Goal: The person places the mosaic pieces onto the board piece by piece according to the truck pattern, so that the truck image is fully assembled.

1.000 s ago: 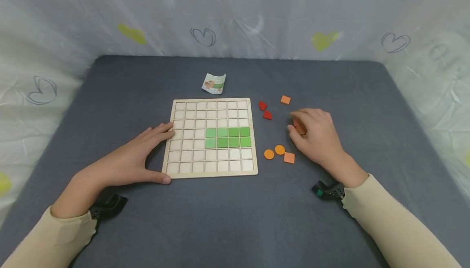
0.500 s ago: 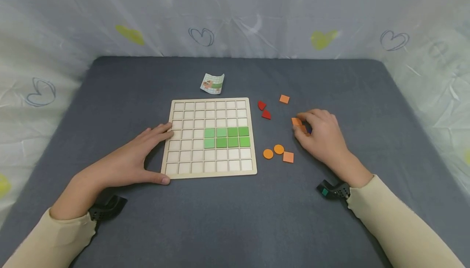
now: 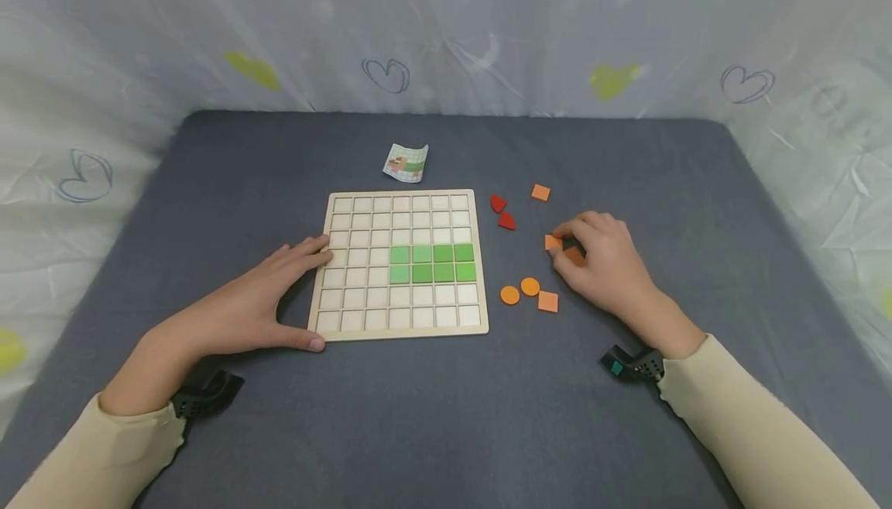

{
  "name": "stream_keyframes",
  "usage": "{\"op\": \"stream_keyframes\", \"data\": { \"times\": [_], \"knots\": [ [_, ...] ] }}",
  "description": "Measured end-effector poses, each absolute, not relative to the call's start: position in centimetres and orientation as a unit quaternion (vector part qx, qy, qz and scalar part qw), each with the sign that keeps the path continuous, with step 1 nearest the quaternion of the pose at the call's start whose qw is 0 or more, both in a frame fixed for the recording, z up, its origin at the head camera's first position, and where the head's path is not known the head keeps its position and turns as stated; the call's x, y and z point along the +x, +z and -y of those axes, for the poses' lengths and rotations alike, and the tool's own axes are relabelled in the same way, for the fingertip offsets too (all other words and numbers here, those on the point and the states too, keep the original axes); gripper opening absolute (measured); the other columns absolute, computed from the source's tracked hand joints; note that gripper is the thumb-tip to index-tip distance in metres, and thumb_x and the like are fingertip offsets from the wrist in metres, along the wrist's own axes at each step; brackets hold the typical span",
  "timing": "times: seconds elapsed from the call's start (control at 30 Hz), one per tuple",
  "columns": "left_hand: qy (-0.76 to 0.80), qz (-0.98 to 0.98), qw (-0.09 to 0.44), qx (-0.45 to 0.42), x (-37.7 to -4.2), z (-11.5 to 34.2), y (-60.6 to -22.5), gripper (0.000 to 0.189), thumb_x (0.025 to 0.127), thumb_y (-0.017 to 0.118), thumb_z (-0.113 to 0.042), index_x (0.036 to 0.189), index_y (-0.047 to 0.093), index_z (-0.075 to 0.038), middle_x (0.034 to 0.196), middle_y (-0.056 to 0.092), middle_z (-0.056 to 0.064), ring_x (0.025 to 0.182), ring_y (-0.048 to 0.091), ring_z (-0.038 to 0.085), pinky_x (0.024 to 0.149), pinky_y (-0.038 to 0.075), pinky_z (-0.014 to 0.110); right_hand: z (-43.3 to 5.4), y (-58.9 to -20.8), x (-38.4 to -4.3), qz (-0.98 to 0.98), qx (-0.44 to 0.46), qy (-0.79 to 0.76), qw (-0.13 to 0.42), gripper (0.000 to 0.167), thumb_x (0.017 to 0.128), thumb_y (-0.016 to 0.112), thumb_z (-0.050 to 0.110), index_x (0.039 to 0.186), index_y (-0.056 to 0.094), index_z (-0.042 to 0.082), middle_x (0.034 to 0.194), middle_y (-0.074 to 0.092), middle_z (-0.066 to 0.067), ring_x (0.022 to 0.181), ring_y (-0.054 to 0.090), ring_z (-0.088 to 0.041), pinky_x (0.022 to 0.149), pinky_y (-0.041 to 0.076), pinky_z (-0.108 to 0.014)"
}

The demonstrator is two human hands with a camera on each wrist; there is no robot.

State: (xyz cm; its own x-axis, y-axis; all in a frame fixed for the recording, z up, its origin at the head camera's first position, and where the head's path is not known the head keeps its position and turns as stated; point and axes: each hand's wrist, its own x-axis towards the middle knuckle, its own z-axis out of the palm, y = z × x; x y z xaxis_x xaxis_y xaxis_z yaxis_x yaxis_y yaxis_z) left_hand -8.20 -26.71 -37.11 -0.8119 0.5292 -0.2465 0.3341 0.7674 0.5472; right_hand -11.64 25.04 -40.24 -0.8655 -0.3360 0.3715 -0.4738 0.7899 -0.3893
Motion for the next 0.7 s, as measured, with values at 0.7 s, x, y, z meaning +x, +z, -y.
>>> {"op": "stream_keyframes", "data": {
  "times": [0.7],
  "knots": [
    [0.250, -0.919, 0.197, 0.233, -8.23, 26.72, -37.18, 0.127, 0.075, 0.086, -0.079, 0.175, 0.025, -0.030, 0.183, 0.006, -0.007, 0.167, 0.002, 0.047, 0.126, 0.019, 0.075, -24.90, -40.55, -11.69, 0.904, 0.301, 0.268, 0.142, 0.020, 0.092, 0.077, 0.007, 0.111, 0.082, 0.005, 0.100, 0.071, -0.005, 0.083, 0.051, -0.019, 0.087, 0.042, -0.046]
  ]
}}
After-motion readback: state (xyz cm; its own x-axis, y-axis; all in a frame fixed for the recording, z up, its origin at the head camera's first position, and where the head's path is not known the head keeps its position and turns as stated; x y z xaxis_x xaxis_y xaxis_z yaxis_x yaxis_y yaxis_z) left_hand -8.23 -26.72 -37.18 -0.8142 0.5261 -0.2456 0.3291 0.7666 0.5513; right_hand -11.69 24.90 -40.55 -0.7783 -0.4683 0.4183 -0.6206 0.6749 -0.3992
